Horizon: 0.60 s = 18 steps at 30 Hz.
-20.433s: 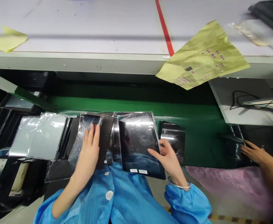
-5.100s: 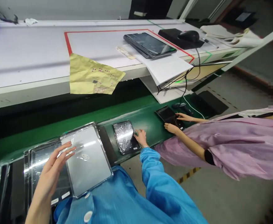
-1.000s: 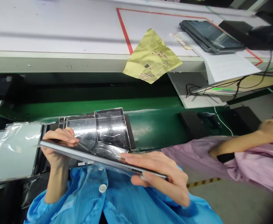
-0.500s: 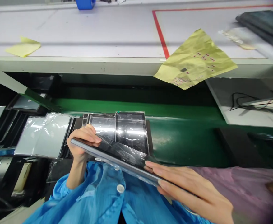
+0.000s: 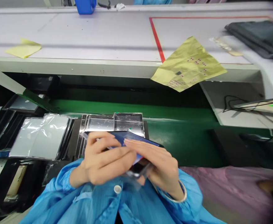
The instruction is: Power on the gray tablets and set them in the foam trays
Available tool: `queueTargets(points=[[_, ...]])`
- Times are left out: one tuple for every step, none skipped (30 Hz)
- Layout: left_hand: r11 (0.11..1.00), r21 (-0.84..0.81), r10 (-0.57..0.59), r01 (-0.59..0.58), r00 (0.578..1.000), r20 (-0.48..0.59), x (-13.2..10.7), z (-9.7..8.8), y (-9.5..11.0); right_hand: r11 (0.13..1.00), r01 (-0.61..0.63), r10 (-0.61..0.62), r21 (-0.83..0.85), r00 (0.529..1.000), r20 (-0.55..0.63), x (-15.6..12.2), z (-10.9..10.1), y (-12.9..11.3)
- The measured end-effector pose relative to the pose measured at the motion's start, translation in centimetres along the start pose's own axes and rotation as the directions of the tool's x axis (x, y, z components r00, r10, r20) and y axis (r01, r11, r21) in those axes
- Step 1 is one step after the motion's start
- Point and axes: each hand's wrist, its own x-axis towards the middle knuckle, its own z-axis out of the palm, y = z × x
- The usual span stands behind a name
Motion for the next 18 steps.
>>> queueTargets(points=[[0.998, 0.009, -0.065, 0.066, 0.994, -0.093, -0.2, -0.2, -0.5, 0.997, -0.025, 0.029, 0.076, 0.999, -0.042, 0.0, 0.2, 0.4], [0.986, -0.012, -0.168, 0.168, 0.970, -0.175, -0.6, -0.3, -1.3, 0.989, -0.049, 0.062, 0.141, 0.994, -0.091, -0.1, 0.2, 0.8], [0.957, -0.069, -0.289, 0.281, 0.934, -0.212, -1.1, -0.2, -2.2, 0.979, -0.056, 0.087, 0.198, 0.984, -0.153, -0.2, 0.1, 1.3], [0.909, -0.153, -0.411, 0.388, 0.896, -0.170, -1.6, -0.1, -3.1, 0.968, -0.038, 0.093, 0.247, 0.973, -0.211, -0.3, -0.1, 1.7], [0.848, -0.242, -0.502, 0.471, 0.861, -0.081, -2.2, 0.2, -4.0, 0.959, -0.010, 0.086, 0.285, 0.962, -0.257, -0.4, -0.3, 2.1], [0.793, -0.331, -0.534, 0.511, 0.845, 0.025, -2.7, 0.7, -4.6, 0.952, 0.025, 0.067, 0.305, 0.955, -0.289, -0.4, -0.4, 2.5], [0.751, -0.415, -0.520, 0.513, 0.848, 0.106, -3.2, 1.2, -4.9, 0.949, 0.056, 0.043, 0.311, 0.952, -0.303, -0.4, -0.5, 2.7], [0.726, -0.489, -0.481, 0.483, 0.865, 0.140, -3.5, 1.8, -5.1, 0.948, 0.081, 0.017, 0.309, 0.953, -0.302, -0.3, -0.5, 2.8], [0.709, -0.541, -0.455, 0.452, 0.880, 0.138, -3.9, 2.4, -5.1, 0.946, 0.092, 0.003, 0.311, 0.956, -0.293, -0.3, -0.4, 2.9], [0.703, -0.569, -0.447, 0.427, 0.887, 0.114, -4.1, 2.9, -4.9, 0.946, 0.086, 0.007, 0.314, 0.959, -0.283, -0.2, -0.3, 2.9], [0.700, -0.580, -0.453, 0.416, 0.887, 0.088, -4.2, 3.2, -4.7, 0.946, 0.069, 0.024, 0.317, 0.960, -0.280, -0.2, -0.2, 2.8], [0.699, -0.581, -0.468, 0.417, 0.881, 0.069, -4.3, 3.5, -4.6, 0.947, 0.050, 0.043, 0.317, 0.960, -0.277, -0.2, 0.0, 2.7], [0.699, -0.578, -0.481, 0.421, 0.875, 0.056, -4.4, 3.6, -4.4, 0.948, 0.034, 0.054, 0.317, 0.963, -0.265, -0.4, 0.0, 2.7], [0.694, -0.578, -0.493, 0.429, 0.868, 0.053, -4.4, 3.6, -4.4, 0.950, 0.030, 0.051, 0.312, 0.967, -0.249, -0.6, 0.1, 2.7], [0.687, -0.582, -0.502, 0.435, 0.863, 0.051, -4.4, 3.6, -4.4, 0.953, 0.035, 0.038, 0.301, 0.971, -0.235, -1.0, 0.0, 2.9], [0.675, -0.587, -0.515, 0.446, 0.855, 0.057, -4.4, 3.6, -4.4, 0.958, 0.040, 0.024, 0.284, 0.976, -0.218, -1.6, -0.1, 3.2], [0.654, -0.591, -0.539, 0.472, 0.839, 0.072, -4.4, 3.7, -4.6, 0.967, 0.012, 0.036, 0.255, 0.983, -0.182, -2.3, -0.3, 3.8], [0.622, -0.597, -0.575, 0.506, 0.813, 0.090, -4.6, 3.9, -4.7, 0.976, -0.026, 0.059, 0.216, 0.987, -0.151, -3.1, -0.6, 4.6]])
